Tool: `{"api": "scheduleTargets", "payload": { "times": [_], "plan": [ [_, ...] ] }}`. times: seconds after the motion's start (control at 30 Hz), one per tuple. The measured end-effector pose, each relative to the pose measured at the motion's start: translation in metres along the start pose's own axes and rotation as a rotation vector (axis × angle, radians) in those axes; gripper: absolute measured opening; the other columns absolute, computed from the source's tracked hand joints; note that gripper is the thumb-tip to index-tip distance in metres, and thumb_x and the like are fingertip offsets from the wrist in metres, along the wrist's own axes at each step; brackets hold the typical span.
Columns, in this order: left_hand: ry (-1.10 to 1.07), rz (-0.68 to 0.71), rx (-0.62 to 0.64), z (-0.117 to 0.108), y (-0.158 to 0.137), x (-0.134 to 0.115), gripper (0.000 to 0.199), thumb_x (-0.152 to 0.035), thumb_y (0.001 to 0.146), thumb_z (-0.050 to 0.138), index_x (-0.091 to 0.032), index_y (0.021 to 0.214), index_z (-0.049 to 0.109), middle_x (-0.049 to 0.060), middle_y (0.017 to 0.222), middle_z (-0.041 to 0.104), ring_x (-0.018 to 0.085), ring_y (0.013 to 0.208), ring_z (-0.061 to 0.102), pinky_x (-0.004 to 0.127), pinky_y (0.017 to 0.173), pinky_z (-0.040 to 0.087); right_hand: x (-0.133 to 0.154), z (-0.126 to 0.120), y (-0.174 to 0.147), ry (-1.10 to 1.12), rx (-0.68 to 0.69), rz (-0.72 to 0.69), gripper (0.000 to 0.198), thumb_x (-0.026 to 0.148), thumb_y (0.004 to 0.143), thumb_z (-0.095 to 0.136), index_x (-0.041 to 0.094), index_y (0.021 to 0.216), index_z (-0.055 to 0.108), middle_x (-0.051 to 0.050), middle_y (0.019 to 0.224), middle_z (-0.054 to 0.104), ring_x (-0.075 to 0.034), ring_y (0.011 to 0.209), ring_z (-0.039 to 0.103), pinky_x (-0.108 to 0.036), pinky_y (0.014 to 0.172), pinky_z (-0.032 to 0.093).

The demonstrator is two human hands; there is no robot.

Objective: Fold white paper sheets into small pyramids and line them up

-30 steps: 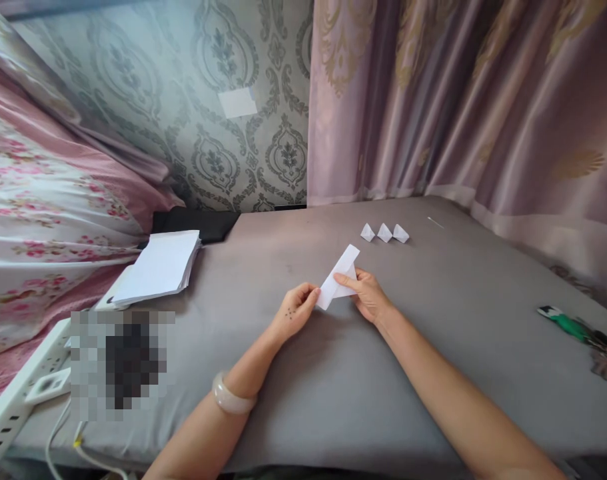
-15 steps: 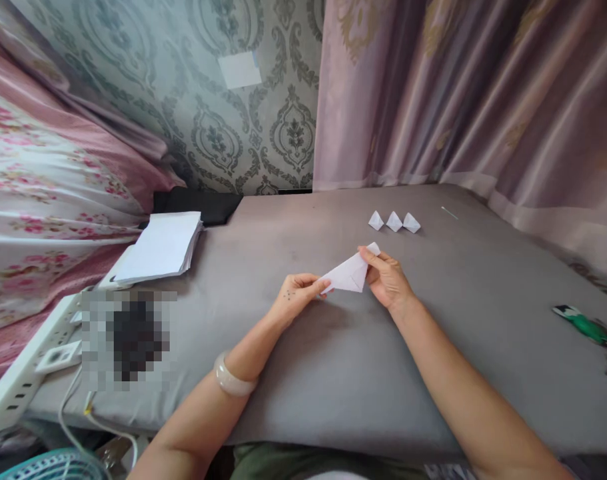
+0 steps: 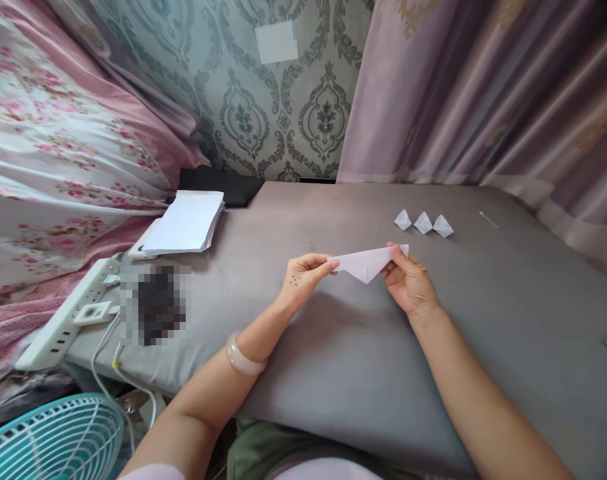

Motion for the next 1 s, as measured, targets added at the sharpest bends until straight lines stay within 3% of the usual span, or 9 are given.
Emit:
{"api": "scheduleTargets", "payload": {
  "times": [0.27,0.4,0.67,0.83,1.0],
  "plan": [
    [-0.074,0.019,-0.006,0.001,-0.002,-0.005,0.022,-0.034,0.065,0.080,-0.015,0.073,0.073,0.004,0.072,0.070,0.014,0.071,0.062,0.029,0.075,0.049,0.000,0.001,0.000,0.004,0.046,-0.052,0.026,0.035,0.056,0.086,0.025,0.075,0.071,0.003,0.075,0.070,-0.012,0.072,0.064,-0.025,0.065,0.054],
    [-0.132,0.037,-0.045,-0.003,0.001,-0.003,0.022,-0.035,0.066,0.079,-0.017,0.077,0.072,0.002,0.074,0.069,0.012,0.072,0.060,0.025,0.068,0.045,-0.003,0.004,-0.003,0.030,0.037,-0.033,0.025,0.034,0.054,0.087,0.026,0.074,0.073,0.004,0.076,0.070,-0.011,0.073,0.064,-0.023,0.065,0.054],
    [-0.208,0.031,-0.133,-0.017,0.010,0.005,0.020,-0.035,0.067,0.079,-0.018,0.075,0.072,0.000,0.070,0.063,0.007,0.064,0.051,0.021,0.060,0.038,0.008,0.009,-0.011,-0.171,0.032,-0.179,0.021,0.030,0.054,0.087,0.025,0.071,0.075,0.002,0.075,0.070,-0.011,0.070,0.060,-0.025,0.062,0.050],
    [-0.173,0.051,-0.108,-0.016,0.009,-0.001,0.018,-0.034,0.069,0.078,-0.017,0.072,0.073,-0.001,0.059,0.056,0.006,0.056,0.045,0.022,0.054,0.033,0.010,0.009,-0.011,-0.190,0.042,-0.204,0.021,0.033,0.054,0.086,0.026,0.070,0.075,0.002,0.071,0.069,-0.011,0.067,0.059,-0.027,0.063,0.050],
    [-0.163,0.128,-0.070,-0.014,0.007,-0.011,0.014,-0.031,0.069,0.078,-0.018,0.069,0.073,-0.001,0.062,0.059,0.007,0.058,0.046,0.022,0.057,0.035,0.008,0.007,-0.010,-0.164,0.011,-0.189,0.022,0.037,0.052,0.087,0.025,0.066,0.074,0.001,0.075,0.069,-0.012,0.070,0.060,-0.026,0.061,0.051]
  ]
}}
Point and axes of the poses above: each hand's wrist, its own y-axis towards the middle knuckle, its own z-axis out of the palm, x = y × z, the point moved 6 cm from there along y, towards the middle knuckle
